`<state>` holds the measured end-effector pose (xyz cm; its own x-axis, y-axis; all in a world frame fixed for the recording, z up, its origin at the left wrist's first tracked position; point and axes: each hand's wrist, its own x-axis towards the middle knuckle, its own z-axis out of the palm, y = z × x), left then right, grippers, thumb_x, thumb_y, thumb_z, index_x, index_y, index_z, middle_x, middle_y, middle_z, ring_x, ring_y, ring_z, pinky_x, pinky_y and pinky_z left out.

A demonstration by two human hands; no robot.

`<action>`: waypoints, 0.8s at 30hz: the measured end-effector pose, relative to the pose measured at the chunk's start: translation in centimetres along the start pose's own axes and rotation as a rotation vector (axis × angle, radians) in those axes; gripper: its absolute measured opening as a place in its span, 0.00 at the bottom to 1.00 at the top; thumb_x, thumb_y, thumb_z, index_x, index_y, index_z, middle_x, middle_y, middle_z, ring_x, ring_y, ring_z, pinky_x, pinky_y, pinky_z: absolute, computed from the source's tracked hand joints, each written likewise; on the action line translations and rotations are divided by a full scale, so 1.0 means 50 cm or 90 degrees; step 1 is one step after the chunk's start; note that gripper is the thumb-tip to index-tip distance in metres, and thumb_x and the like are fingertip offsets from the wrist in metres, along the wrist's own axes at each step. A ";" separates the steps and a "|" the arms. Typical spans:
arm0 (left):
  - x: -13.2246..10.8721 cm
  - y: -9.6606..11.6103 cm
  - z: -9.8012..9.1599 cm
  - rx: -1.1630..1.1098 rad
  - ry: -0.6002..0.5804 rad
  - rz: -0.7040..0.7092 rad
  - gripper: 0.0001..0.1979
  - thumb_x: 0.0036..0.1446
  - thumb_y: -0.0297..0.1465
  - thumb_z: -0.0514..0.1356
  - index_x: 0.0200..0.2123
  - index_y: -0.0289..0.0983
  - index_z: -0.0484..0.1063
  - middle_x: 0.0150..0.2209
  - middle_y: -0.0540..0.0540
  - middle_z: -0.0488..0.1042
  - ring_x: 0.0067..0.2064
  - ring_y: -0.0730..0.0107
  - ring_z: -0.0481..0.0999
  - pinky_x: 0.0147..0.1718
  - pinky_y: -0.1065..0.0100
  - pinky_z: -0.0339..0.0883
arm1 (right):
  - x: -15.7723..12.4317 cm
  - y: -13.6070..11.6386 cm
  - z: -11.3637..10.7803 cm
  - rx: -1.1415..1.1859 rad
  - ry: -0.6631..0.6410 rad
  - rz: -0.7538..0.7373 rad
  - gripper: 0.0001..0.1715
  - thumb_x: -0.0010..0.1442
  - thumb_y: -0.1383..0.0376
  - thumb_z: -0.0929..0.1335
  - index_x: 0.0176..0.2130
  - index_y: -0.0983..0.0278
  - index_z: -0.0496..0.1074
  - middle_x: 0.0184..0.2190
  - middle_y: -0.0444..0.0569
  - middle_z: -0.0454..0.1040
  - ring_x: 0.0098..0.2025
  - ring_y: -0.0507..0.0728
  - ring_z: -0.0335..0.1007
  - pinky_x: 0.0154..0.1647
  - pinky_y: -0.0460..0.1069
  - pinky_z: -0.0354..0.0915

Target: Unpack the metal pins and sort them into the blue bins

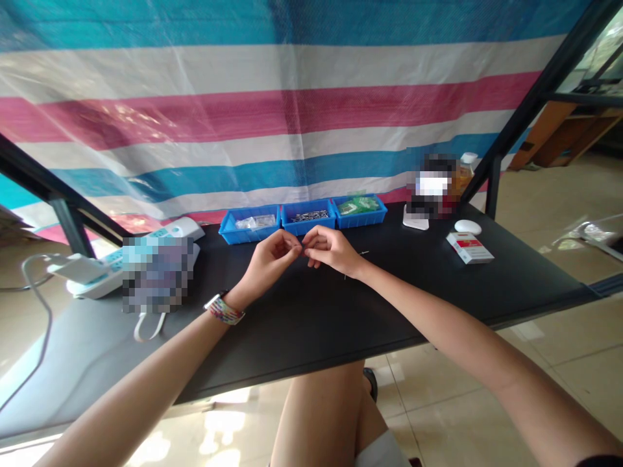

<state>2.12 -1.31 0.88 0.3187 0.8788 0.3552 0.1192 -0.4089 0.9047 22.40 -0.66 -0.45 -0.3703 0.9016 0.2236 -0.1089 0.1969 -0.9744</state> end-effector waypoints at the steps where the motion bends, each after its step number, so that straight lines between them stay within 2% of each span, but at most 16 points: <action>1: 0.001 -0.002 -0.001 0.002 0.012 -0.004 0.21 0.58 0.48 0.71 0.36 0.37 0.73 0.33 0.47 0.77 0.36 0.66 0.77 0.38 0.67 0.72 | 0.001 0.000 0.001 0.003 0.017 -0.006 0.19 0.52 0.60 0.79 0.38 0.62 0.71 0.30 0.42 0.77 0.27 0.53 0.78 0.26 0.46 0.73; 6: 0.004 -0.011 -0.008 0.027 0.054 -0.022 0.23 0.60 0.50 0.70 0.34 0.37 0.73 0.31 0.46 0.78 0.34 0.66 0.77 0.37 0.66 0.71 | 0.007 0.007 -0.002 0.014 0.081 -0.057 0.20 0.52 0.55 0.80 0.36 0.63 0.73 0.28 0.42 0.76 0.28 0.53 0.79 0.28 0.47 0.74; 11: 0.008 -0.018 -0.016 0.034 0.029 -0.028 0.23 0.62 0.52 0.68 0.34 0.36 0.74 0.31 0.46 0.78 0.34 0.67 0.77 0.37 0.67 0.71 | 0.009 0.015 -0.008 -0.019 0.087 -0.064 0.23 0.58 0.48 0.77 0.38 0.63 0.75 0.30 0.45 0.78 0.27 0.52 0.77 0.26 0.46 0.73; 16: 0.009 -0.021 -0.018 0.015 0.019 -0.005 0.22 0.56 0.48 0.73 0.40 0.37 0.75 0.35 0.48 0.76 0.36 0.67 0.76 0.38 0.68 0.70 | 0.007 0.019 -0.011 -0.082 0.104 -0.057 0.29 0.60 0.40 0.74 0.36 0.63 0.73 0.31 0.45 0.78 0.23 0.51 0.73 0.23 0.45 0.69; 21: 0.008 -0.023 -0.017 0.060 0.023 0.003 0.20 0.59 0.49 0.71 0.37 0.37 0.76 0.35 0.46 0.77 0.37 0.65 0.76 0.39 0.66 0.71 | 0.004 0.021 -0.011 -0.112 0.107 -0.062 0.29 0.62 0.39 0.72 0.33 0.63 0.73 0.29 0.46 0.79 0.22 0.51 0.73 0.24 0.45 0.69; 24: 0.009 -0.027 -0.019 0.097 0.038 -0.010 0.23 0.60 0.53 0.69 0.35 0.37 0.76 0.33 0.46 0.78 0.35 0.65 0.75 0.36 0.67 0.69 | 0.003 0.022 -0.010 -0.099 0.101 -0.056 0.25 0.63 0.43 0.72 0.35 0.63 0.74 0.31 0.45 0.78 0.23 0.51 0.73 0.24 0.45 0.69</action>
<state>1.20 -0.10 0.04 0.2592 0.8966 0.3590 0.2670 -0.4237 0.8655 22.68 -0.10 -1.49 -0.2145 0.9255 0.3123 0.0144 0.3227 -0.9464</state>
